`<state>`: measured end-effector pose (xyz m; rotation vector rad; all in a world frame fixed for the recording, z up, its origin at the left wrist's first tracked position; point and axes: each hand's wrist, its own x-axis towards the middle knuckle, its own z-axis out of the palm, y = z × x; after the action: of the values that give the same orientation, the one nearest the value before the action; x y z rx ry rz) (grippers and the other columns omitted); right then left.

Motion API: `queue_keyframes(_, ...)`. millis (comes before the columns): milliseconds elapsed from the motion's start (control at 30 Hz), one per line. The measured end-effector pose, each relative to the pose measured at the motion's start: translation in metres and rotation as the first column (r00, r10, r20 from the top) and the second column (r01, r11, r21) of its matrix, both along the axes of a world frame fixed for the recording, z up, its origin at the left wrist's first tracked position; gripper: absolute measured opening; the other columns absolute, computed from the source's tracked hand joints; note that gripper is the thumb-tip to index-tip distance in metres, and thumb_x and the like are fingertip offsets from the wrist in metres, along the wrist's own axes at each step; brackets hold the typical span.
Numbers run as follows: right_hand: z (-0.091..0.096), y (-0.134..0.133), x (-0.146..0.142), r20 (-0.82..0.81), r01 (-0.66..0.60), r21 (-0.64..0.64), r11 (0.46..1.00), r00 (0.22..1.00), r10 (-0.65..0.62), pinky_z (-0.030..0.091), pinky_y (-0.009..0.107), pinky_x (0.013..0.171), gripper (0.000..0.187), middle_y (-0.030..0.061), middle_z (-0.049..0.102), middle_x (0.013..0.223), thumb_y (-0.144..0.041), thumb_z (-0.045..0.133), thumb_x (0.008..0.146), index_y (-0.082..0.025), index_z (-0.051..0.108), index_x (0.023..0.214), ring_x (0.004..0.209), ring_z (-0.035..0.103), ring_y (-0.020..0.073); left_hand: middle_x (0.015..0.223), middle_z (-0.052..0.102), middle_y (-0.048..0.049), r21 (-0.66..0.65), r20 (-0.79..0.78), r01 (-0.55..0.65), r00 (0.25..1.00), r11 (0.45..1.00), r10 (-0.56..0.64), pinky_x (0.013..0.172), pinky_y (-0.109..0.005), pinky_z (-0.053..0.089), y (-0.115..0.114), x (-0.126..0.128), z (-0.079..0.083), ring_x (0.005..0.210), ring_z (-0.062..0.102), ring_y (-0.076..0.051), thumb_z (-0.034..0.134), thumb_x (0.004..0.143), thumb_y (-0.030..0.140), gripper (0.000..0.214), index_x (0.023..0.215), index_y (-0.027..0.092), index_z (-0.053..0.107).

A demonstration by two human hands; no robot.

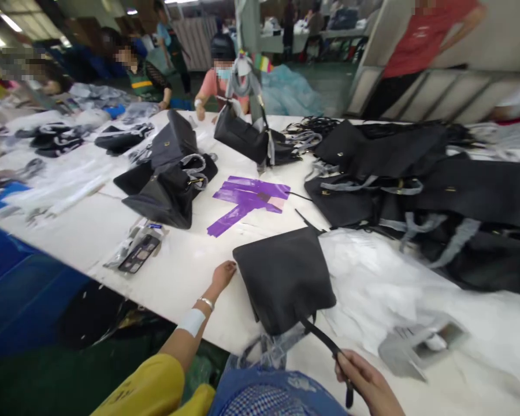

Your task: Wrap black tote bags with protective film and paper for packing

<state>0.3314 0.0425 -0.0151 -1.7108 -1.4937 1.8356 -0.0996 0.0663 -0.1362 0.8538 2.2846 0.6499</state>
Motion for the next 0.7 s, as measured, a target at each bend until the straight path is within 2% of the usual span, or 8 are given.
queue_keyframes(167, 0.0, -0.022, -0.005, -0.048, -0.028, 0.02, 0.999, 0.998, 0.029, 0.047, 0.032, 0.072, 0.039, 0.0044, 0.066, 0.072, -0.057, 0.058, 0.078, -0.018, 0.064, 0.08, 0.072, 0.061, 0.0208, 0.126, 0.06, -0.0155, 0.127, -0.125, 0.015, 0.992, 0.992, 0.001, 0.087, -0.034, 0.051, 0.014, 0.007, 0.039, 0.105, 0.065, -0.023, 0.04, 0.093, 0.024, 0.043, 0.134, 0.015, 0.044)
queue_keyframes(200, -0.004, -0.027, -0.003, -0.058, -0.015, 0.013, 1.0, 0.998, 0.016, 0.047, 0.031, 0.072, 0.036, 0.0046, 0.067, 0.073, -0.053, 0.059, 0.078, -0.018, 0.064, 0.082, 0.073, 0.062, 0.0206, 0.124, 0.062, -0.0142, 0.266, -0.15, -0.038, 0.986, 0.963, 0.08, 0.086, -0.035, 0.052, 0.022, 0.014, 0.049, 0.103, 0.066, -0.024, 0.044, 0.091, 0.027, 0.043, 0.132, 0.015, 0.047)
queue_keyframes(300, -0.017, -0.035, 0.004, -0.063, 0.027, 0.002, 1.0, 0.998, -0.027, 0.048, 0.03, 0.072, 0.026, 0.0047, 0.07, 0.076, -0.04, 0.062, 0.074, -0.016, 0.066, 0.082, 0.074, 0.064, 0.0203, 0.119, 0.065, -0.0094, 0.527, -0.202, 0.12, 0.979, 0.841, -0.014, 0.089, -0.038, 0.052, 0.053, 0.058, 0.089, 0.101, 0.066, -0.024, 0.049, 0.09, 0.035, 0.04, 0.127, 0.02, 0.055)
queue_keyframes(400, -0.028, -0.039, 0.013, -0.111, 0.078, -0.011, 0.997, 0.991, -0.079, 0.048, 0.028, 0.069, 0.02, 0.004, 0.072, 0.075, -0.032, 0.062, 0.071, -0.015, 0.068, 0.081, 0.072, 0.065, 0.0193, 0.118, 0.066, -0.0083, 0.623, -0.363, 0.427, 0.9, 0.655, -0.242, 0.101, -0.041, 0.045, 0.083, 0.133, 0.135, 0.111, 0.061, -0.024, 0.049, 0.091, 0.034, 0.032, 0.117, 0.021, 0.063)
queue_keyframes(467, -0.034, -0.038, 0.019, -0.167, 0.11, -0.02, 0.994, 0.98, -0.112, 0.047, 0.026, 0.066, 0.02, 0.0029, 0.072, 0.074, -0.03, 0.062, 0.07, -0.015, 0.069, 0.082, 0.07, 0.065, 0.018, 0.111, 0.069, -0.0067, 0.632, -0.342, 0.576, 0.808, 0.519, -0.48, 0.099, -0.038, 0.047, 0.104, 0.194, 0.16, 0.106, 0.063, -0.022, 0.048, 0.092, 0.032, 0.027, 0.11, 0.021, 0.066)
queue_keyframes(533, -0.042, -0.037, 0.026, -0.191, 0.119, -0.008, 0.993, 0.974, -0.118, 0.046, 0.024, 0.063, 0.019, 0.0012, 0.072, 0.072, -0.028, 0.062, 0.07, -0.016, 0.071, 0.081, 0.067, 0.065, 0.0166, 0.106, 0.071, -0.0055, 0.625, -0.246, 0.674, 0.65, 0.395, -0.719, 0.091, -0.034, 0.052, 0.126, 0.262, 0.175, 0.099, 0.067, -0.02, 0.05, 0.092, 0.03, 0.025, 0.108, 0.021, 0.067)
queue_keyframes(600, -0.052, -0.034, 0.031, -0.177, 0.112, 0.005, 0.994, 0.978, -0.11, 0.045, 0.022, 0.058, 0.018, -0.0012, 0.07, 0.069, -0.025, 0.063, 0.068, -0.017, 0.073, 0.081, 0.064, 0.064, 0.0158, 0.108, 0.071, -0.0051, 0.621, -0.169, 0.746, 0.426, 0.24, -0.889, 0.087, -0.03, 0.054, 0.148, 0.335, 0.181, 0.097, 0.067, -0.018, 0.052, 0.091, 0.027, 0.024, 0.108, 0.021, 0.067)
queue_keyframes(700, -0.067, -0.025, 0.035, -0.139, 0.078, 0.015, 0.997, 0.987, -0.075, 0.043, 0.022, 0.054, 0.012, -0.0055, 0.066, 0.062, -0.02, 0.067, 0.066, -0.021, 0.073, 0.077, 0.062, 0.062, 0.0163, 0.105, 0.072, -0.0044, 0.619, -0.126, 0.785, 0.146, 0.037, -0.981, 0.086, -0.028, 0.054, 0.177, 0.453, 0.175, 0.094, 0.068, -0.016, 0.055, 0.088, 0.02, 0.021, 0.105, 0.02, 0.068)
